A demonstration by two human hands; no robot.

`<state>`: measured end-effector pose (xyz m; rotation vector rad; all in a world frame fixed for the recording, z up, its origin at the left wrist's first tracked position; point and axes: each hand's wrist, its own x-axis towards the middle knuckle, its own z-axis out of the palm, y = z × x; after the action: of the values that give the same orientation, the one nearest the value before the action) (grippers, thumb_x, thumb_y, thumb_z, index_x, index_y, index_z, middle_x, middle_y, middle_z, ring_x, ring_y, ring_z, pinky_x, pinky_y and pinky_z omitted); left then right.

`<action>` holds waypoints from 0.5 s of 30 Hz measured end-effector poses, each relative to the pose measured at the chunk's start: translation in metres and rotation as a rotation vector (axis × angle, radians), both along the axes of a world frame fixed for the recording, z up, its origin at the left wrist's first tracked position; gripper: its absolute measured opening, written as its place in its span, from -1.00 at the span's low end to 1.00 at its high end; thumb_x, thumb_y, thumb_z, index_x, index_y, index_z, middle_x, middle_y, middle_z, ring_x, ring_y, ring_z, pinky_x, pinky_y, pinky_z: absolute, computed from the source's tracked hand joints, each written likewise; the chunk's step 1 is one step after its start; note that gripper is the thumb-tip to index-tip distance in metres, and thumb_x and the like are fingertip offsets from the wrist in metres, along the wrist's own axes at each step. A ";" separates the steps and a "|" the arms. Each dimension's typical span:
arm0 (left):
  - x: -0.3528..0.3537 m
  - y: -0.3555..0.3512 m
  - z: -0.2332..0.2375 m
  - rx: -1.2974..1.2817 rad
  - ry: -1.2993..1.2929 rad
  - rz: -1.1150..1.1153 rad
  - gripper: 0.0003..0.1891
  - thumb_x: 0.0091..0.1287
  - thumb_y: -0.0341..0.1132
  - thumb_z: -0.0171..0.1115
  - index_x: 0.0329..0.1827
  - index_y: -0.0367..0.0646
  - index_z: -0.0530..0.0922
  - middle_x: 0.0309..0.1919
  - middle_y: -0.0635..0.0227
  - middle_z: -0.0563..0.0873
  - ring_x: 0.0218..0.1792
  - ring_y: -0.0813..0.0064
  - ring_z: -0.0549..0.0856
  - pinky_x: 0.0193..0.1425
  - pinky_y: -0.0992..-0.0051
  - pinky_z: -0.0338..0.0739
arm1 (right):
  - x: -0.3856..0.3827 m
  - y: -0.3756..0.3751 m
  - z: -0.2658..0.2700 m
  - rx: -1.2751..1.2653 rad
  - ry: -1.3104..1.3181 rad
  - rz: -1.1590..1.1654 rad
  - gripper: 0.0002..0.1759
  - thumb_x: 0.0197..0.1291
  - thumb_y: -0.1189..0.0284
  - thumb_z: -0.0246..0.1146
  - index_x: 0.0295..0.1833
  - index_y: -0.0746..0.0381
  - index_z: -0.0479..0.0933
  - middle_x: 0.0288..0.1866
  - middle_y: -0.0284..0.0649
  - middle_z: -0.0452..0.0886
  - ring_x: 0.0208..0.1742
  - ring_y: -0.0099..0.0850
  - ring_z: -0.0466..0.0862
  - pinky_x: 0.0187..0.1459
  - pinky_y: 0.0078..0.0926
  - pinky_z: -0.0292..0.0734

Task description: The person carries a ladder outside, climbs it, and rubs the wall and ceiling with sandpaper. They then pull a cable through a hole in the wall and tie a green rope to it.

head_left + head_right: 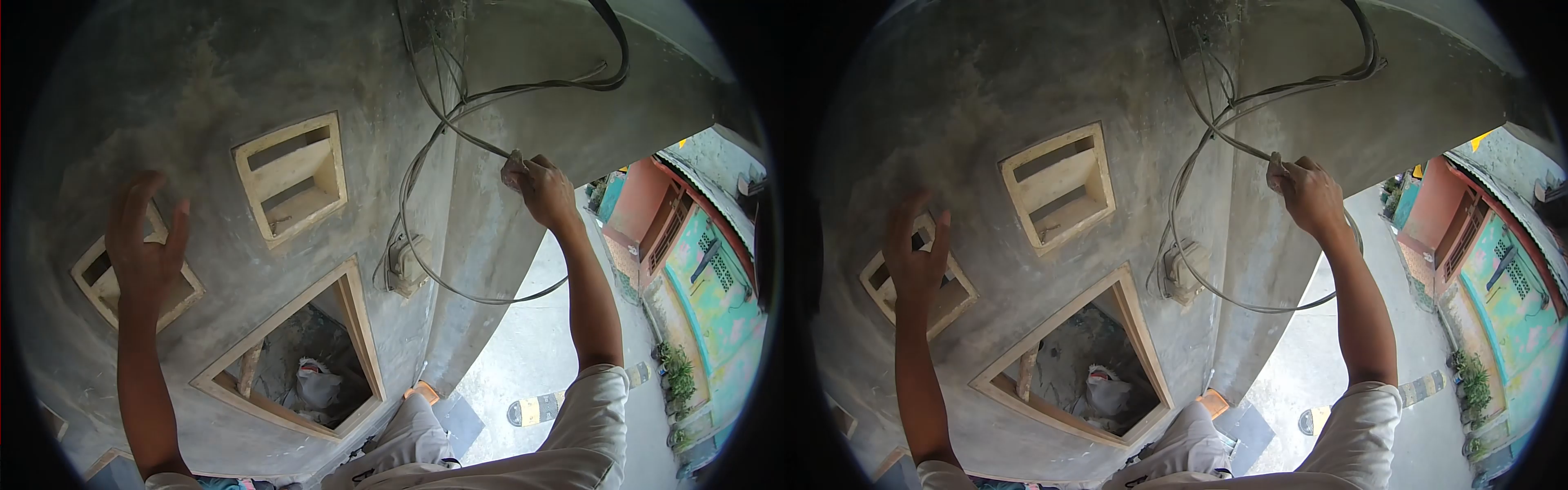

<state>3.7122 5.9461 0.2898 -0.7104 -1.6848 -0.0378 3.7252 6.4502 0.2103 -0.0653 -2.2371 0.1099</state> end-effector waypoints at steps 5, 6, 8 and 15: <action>0.001 0.006 -0.002 -0.001 -0.054 -0.027 -0.69 0.16 -0.39 0.32 -0.04 -0.24 0.51 -0.11 0.12 0.61 -0.11 0.11 0.60 -0.07 0.23 0.49 | 0.005 -0.012 -0.012 -0.054 -0.101 -0.005 -0.81 0.16 0.36 0.20 -0.16 0.17 0.62 -0.19 -0.21 0.60 -0.19 -0.08 0.63 -0.17 -0.15 0.50; 0.003 0.004 -0.003 0.002 -0.088 -0.005 -0.69 0.15 -0.38 0.33 -0.06 -0.24 0.52 -0.12 0.12 0.61 -0.13 0.10 0.60 -0.07 0.22 0.49 | 0.001 -0.013 -0.017 -0.056 -0.115 0.003 -0.81 0.16 0.36 0.20 -0.16 0.17 0.62 -0.18 -0.20 0.60 -0.18 -0.07 0.63 -0.16 -0.14 0.50; -0.002 -0.002 -0.009 0.002 -0.109 -0.002 -0.69 0.13 -0.36 0.35 -0.09 -0.25 0.52 -0.15 0.11 0.61 -0.15 0.09 0.60 -0.08 0.22 0.49 | 0.002 -0.014 -0.024 -0.078 -0.145 0.017 -0.82 0.17 0.37 0.19 -0.20 0.18 0.62 -0.18 -0.13 0.58 -0.18 -0.04 0.62 -0.17 -0.11 0.48; -0.004 -0.028 -0.073 0.093 -0.152 -0.010 -0.74 -0.06 -0.20 0.36 -0.41 -0.17 0.55 -0.48 0.26 0.59 -0.33 0.22 0.61 -0.17 0.25 0.47 | -0.042 0.056 -0.098 -0.293 -0.300 0.203 -0.71 0.38 0.36 0.01 0.03 0.35 0.44 -0.19 -0.02 0.66 -0.24 -0.31 0.68 -0.26 -0.36 0.53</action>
<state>3.7084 5.9181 0.2172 -0.6597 -1.8115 -0.1803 3.6832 6.5058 0.1125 -0.0129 -2.5061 0.5711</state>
